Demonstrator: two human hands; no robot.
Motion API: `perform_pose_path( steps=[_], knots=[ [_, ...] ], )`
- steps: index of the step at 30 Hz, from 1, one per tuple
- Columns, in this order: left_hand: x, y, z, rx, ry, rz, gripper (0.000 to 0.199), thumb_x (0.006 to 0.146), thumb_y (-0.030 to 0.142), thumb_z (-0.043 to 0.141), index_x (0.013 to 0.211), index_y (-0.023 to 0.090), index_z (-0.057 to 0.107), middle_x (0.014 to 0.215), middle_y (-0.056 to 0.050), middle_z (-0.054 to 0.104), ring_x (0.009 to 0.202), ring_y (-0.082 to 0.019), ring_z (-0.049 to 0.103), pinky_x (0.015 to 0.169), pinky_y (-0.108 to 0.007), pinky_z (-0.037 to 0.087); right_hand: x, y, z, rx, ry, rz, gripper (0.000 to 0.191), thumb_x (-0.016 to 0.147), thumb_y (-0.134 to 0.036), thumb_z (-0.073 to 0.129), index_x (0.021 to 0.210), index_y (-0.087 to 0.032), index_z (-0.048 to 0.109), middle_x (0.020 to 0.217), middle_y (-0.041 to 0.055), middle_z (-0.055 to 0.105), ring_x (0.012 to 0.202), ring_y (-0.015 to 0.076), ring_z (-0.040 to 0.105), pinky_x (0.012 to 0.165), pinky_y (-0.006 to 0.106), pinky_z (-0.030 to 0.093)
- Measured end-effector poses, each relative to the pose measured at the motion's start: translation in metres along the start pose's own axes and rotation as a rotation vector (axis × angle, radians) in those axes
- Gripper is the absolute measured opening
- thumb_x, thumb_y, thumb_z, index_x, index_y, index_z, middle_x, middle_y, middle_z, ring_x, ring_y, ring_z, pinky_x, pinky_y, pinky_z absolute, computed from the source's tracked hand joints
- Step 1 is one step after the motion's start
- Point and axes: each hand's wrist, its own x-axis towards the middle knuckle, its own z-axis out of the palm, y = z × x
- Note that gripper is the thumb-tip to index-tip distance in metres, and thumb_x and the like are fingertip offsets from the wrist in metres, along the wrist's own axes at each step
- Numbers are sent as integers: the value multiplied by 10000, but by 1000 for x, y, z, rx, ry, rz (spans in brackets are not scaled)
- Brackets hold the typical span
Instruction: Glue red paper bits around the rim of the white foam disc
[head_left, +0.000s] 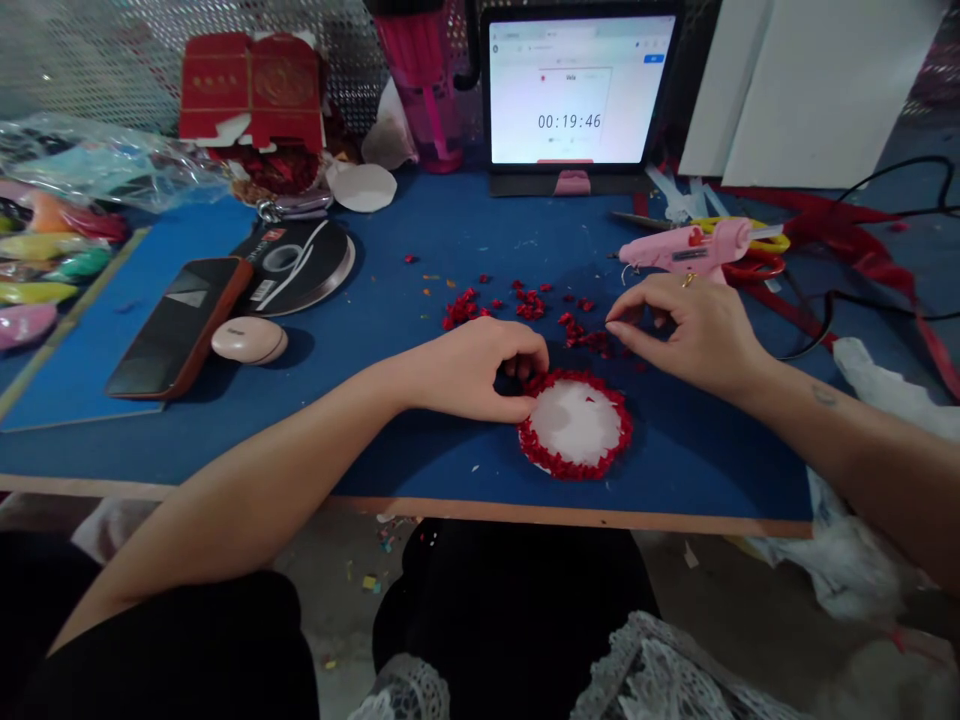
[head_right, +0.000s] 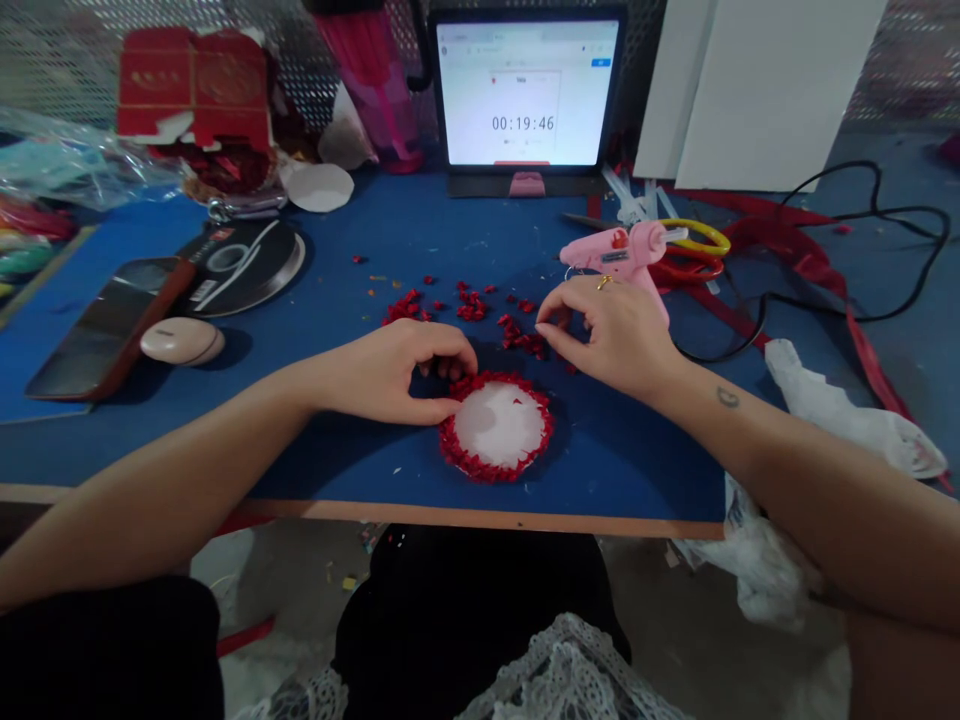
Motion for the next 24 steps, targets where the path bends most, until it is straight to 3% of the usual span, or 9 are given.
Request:
perform_pose_path(
  steps=[3, 6, 10, 15, 20, 24],
  knots=[
    [0, -2, 1, -72, 52, -54, 222, 758, 284, 666, 927, 145, 627, 841, -22, 653, 715, -109, 596, 620, -204, 467, -1, 3, 1, -44, -16, -7, 108, 857, -337, 637, 879, -234, 663, 764, 23, 679, 671, 182, 605, 593, 328, 418],
    [2, -7, 4, -154, 204, -156, 230, 804, 339, 639, 920, 146, 595, 765, -5, 633, 637, -99, 590, 561, -196, 460, 0, 3, 2, -32, -43, -31, 159, 864, -377, 632, 895, -229, 683, 802, 43, 684, 755, 217, 634, 643, 351, 440],
    [6, -12, 8, -109, 357, -160, 152, 869, 258, 571, 956, 154, 639, 800, -12, 663, 625, -93, 592, 589, -210, 461, 0, 1, 5, -3, -48, -49, 172, 895, -330, 584, 963, -228, 705, 863, 60, 691, 829, 234, 640, 694, 364, 463],
    [15, -12, 11, 40, 281, 81, 250, 915, 156, 513, 1065, 205, 707, 991, -47, 687, 922, -142, 645, 857, -268, 498, 2, -1, 7, -14, -69, -103, 192, 916, -289, 555, 1017, -234, 709, 901, 61, 671, 845, 213, 623, 731, 348, 474],
    [22, -12, 15, 100, 194, 161, 262, 905, 88, 497, 990, 155, 735, 977, -71, 644, 910, -142, 634, 843, -243, 491, 1, -3, 10, 15, -80, -148, 248, 939, -300, 530, 1090, -217, 707, 951, 78, 646, 867, 206, 604, 760, 351, 479],
    [22, -13, 16, 136, 182, 132, 211, 902, 104, 514, 894, 157, 719, 960, -58, 635, 874, -143, 623, 824, -255, 489, -1, -5, 16, -4, -135, -171, 243, 923, -280, 538, 1078, -225, 717, 1028, 95, 614, 926, 228, 586, 797, 372, 475]
  ],
)
